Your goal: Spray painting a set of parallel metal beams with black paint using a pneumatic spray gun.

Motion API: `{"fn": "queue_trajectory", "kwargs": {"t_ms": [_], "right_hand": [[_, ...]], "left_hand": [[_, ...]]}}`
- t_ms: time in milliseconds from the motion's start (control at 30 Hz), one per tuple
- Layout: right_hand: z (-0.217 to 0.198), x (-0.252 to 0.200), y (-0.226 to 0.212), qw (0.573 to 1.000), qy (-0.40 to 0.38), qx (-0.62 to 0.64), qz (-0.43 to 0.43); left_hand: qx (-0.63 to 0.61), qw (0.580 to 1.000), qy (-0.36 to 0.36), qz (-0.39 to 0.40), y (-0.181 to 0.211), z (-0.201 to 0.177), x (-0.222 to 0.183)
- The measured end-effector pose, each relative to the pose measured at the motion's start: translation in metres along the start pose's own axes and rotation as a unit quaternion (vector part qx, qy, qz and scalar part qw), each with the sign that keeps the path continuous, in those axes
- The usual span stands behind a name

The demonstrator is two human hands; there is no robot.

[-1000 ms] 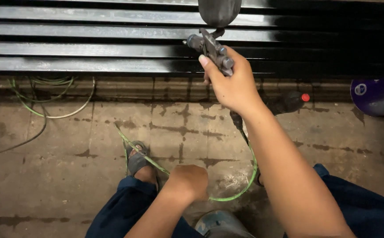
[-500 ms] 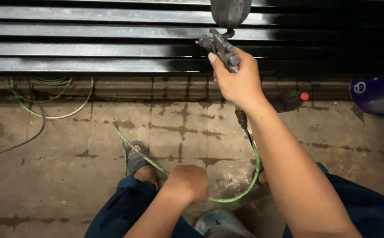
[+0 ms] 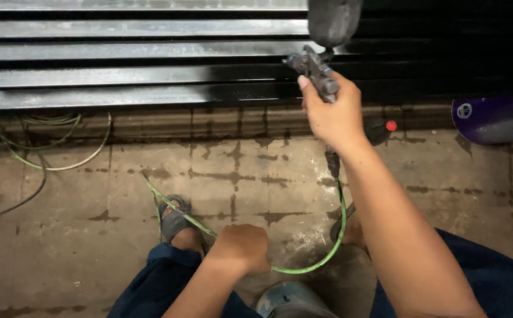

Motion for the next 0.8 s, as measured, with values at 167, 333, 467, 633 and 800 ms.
{"fn": "queue_trajectory", "kwargs": {"t_ms": [167,333,467,633,800], "right_hand": [[-0.020,0.007,0.023,0.999,0.041,-0.014,0.004],[-0.040,0.009,0.034,0.997,0.073,-0.038,-0.002],[-0.056,0.006,0.038,0.994,0.070,-0.057,0.059],[-0.073,0.012,0.056,0.991,0.090,-0.080,0.049],[-0.089,0.019,0.070,0.985,0.136,-0.094,0.051]], "left_hand": [[-0.006,1.000,0.008,-0.010,0.002,-0.002,-0.002],[-0.007,1.000,0.015,0.001,-0.001,-0.001,0.001],[-0.007,1.000,0.012,0.019,-0.002,-0.001,0.004],[-0.030,0.999,0.018,0.020,-0.002,-0.003,0.005],[-0.044,0.995,0.067,0.054,-0.001,-0.003,0.009]]}}
Point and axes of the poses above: each hand's wrist, its own x-axis towards the middle knuckle, its own z-axis out of the palm, y = z × x, the point moved 5 cm from there along x, towards the middle knuckle, and after that the axes turned 7 degrees about -x, right-handed, at the moved point
